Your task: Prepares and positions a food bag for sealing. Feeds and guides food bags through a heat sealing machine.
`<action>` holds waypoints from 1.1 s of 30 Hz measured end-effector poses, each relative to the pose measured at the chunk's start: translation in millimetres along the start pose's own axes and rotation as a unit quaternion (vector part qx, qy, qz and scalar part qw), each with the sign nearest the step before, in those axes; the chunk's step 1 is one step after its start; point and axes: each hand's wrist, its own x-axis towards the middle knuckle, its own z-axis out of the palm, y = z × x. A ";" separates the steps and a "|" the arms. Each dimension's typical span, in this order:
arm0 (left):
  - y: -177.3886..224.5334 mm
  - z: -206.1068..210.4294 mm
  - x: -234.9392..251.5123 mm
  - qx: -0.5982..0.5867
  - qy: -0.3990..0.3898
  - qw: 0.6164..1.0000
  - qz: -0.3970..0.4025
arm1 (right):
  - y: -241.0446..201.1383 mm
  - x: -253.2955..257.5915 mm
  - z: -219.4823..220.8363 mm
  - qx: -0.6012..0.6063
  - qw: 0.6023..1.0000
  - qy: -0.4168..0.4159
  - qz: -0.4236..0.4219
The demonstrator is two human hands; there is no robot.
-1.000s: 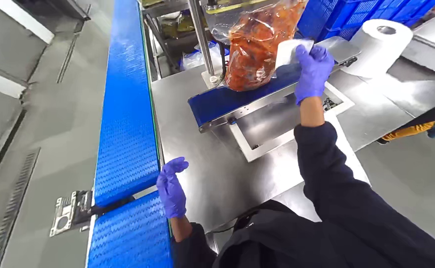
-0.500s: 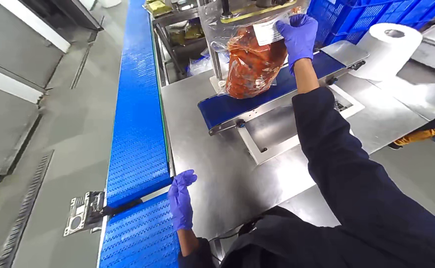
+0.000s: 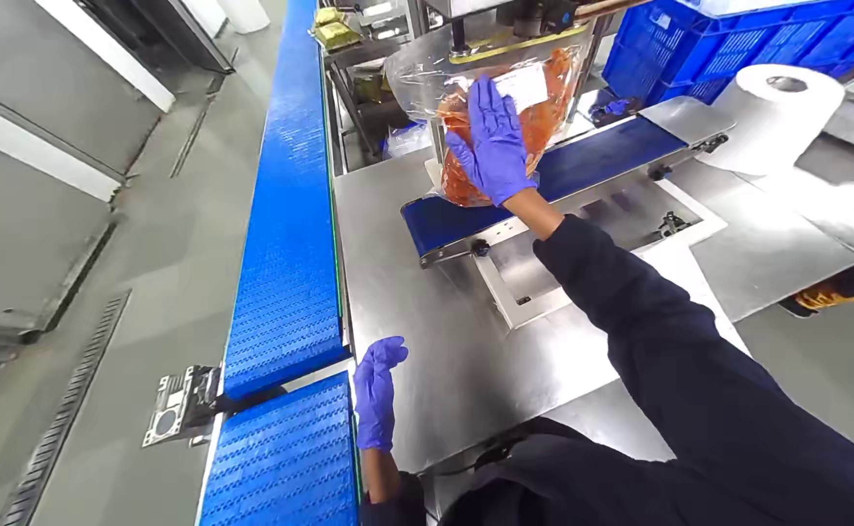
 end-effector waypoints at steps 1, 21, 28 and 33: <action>2.1 3.1 0.8 0.000 -0.001 1.000 -0.006 | -3.4 -0.2 -3.4 0.002 1.000 -0.022 -0.010; 43.7 -1.2 22.4 0.114 -0.034 0.993 -0.013 | 77.3 8.8 -36.9 0.392 0.875 0.053 0.279; 126.9 26.4 157.2 0.065 -0.120 0.986 0.092 | 77.2 30.4 -31.5 0.587 0.759 0.003 0.281; 171.3 75.7 269.8 -0.121 -0.009 0.990 0.078 | 68.1 49.0 -15.3 0.647 0.718 -0.001 0.257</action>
